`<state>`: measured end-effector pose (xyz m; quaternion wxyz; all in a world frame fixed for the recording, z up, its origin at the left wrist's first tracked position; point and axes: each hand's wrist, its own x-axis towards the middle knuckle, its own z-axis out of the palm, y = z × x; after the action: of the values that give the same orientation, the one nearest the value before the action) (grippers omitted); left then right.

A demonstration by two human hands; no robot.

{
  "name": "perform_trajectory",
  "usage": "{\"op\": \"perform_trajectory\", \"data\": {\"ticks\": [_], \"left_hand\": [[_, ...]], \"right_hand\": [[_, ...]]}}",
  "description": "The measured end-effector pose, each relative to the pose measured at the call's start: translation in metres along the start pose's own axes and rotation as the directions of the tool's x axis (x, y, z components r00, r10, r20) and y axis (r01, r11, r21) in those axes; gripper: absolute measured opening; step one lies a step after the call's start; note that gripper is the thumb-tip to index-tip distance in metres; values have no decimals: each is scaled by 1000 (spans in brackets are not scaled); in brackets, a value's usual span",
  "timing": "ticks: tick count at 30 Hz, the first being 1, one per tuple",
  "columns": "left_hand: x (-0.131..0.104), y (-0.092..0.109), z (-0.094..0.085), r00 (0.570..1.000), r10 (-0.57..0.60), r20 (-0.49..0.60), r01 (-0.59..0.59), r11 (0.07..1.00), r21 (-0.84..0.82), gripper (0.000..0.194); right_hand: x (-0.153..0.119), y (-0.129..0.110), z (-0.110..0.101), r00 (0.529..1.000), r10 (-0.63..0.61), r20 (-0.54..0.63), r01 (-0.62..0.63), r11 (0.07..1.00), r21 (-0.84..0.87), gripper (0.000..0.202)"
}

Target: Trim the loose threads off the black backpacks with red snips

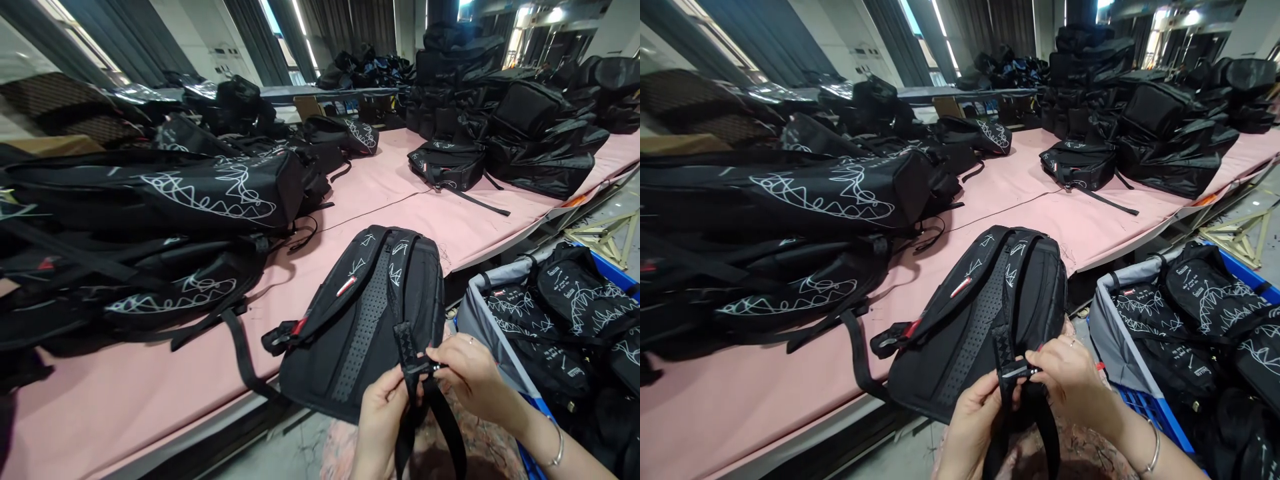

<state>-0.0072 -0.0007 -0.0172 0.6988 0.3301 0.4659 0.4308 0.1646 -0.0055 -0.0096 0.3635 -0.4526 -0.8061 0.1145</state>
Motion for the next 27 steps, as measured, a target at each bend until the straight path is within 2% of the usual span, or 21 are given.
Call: {"op": "perform_trajectory", "data": {"ticks": [4,8,13,20,24,27], "left_hand": [[3,2,4,1000,17,-10,-16,999,52,34],[2,5,8,1000,13,25,-15,998,61,32],[1,5,9,998,61,-9,-59,985,160,27],[2,10,12,988,155,4,-151,953,261,24],[4,9,12,990,141,-6,-136,963,232,25],[3,4,8,995,96,-29,-88,975,206,27]], "right_hand": [[1,-3,-2,999,31,33,-31,1000,2,24],[0,-5,-1,996,60,68,-61,998,13,24],[-3,-6,4,994,102,31,-101,995,-23,24],[-3,-8,6,991,137,11,-136,987,-84,25],[-1,-10,6,992,124,13,-122,989,-85,24],[-1,-8,7,993,116,18,-116,993,23,23]]}}
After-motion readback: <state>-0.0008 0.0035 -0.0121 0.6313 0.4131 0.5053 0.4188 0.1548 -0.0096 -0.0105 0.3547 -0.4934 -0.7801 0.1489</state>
